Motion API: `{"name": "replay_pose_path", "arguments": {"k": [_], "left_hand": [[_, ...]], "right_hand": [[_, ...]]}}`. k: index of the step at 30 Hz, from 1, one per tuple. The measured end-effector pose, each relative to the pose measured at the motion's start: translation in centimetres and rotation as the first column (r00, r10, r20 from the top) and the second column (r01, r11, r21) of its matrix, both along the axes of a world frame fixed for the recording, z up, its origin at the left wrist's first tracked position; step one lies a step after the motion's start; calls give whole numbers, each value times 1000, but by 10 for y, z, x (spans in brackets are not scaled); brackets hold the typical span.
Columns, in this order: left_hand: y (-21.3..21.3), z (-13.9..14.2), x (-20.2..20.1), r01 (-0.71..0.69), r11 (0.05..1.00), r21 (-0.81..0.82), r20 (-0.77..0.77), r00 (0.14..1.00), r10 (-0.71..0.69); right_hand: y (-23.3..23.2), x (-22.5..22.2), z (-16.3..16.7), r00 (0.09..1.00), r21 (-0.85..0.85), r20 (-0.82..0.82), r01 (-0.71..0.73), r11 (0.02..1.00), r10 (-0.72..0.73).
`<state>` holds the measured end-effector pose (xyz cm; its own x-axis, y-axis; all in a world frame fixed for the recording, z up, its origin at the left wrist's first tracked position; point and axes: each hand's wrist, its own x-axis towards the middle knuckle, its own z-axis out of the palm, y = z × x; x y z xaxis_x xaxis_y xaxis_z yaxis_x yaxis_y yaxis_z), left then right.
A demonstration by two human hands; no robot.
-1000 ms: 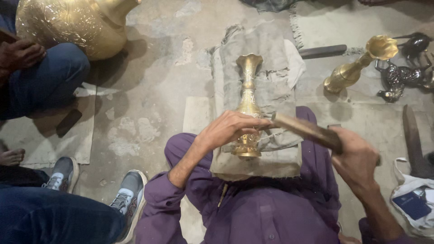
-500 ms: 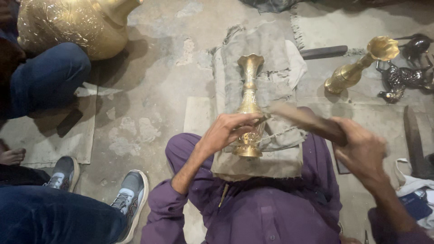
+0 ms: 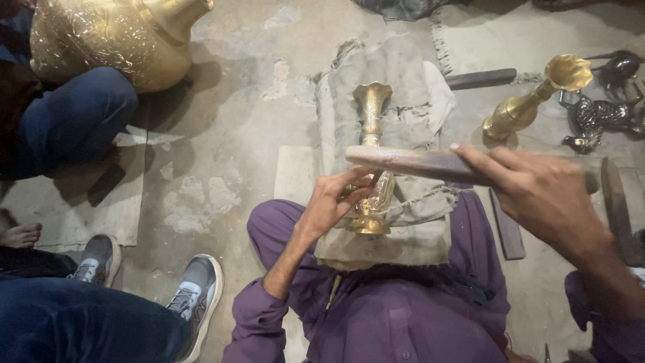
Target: The person sits on the floor with a brass vase resting on a cloth pad on their lap. They hold a chisel against the vase's decorated surface and strike it with a wooden mallet, repositioning the chisel around the pattern to work the brass surface.
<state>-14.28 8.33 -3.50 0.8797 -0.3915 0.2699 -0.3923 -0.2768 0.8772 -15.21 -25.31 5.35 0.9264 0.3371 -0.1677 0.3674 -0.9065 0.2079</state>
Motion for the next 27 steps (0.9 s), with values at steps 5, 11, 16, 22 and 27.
{"name": "replay_pose_path", "arguments": {"k": [5,11,16,22,27], "left_hand": [[0,-1,-1,1,1000,16,-25,1000,-1],[2,4,-1,43,999,11,-36,998,-42],[1,5,1,83,997,5,-26,996,-83],[1,6,0,82,995,55,9,997,-83],[2,8,1,98,994,41,39,994,-99]], "right_hand": [[5,4,-8,982,716,181,-167,678,51],[11,2,-17,986,666,164,-104,739,-9],[9,-3,-25,979,446,201,-96,890,5],[10,-6,-37,995,738,96,-43,673,-42],[9,-8,-32,966,741,240,-118,661,-96]]}}
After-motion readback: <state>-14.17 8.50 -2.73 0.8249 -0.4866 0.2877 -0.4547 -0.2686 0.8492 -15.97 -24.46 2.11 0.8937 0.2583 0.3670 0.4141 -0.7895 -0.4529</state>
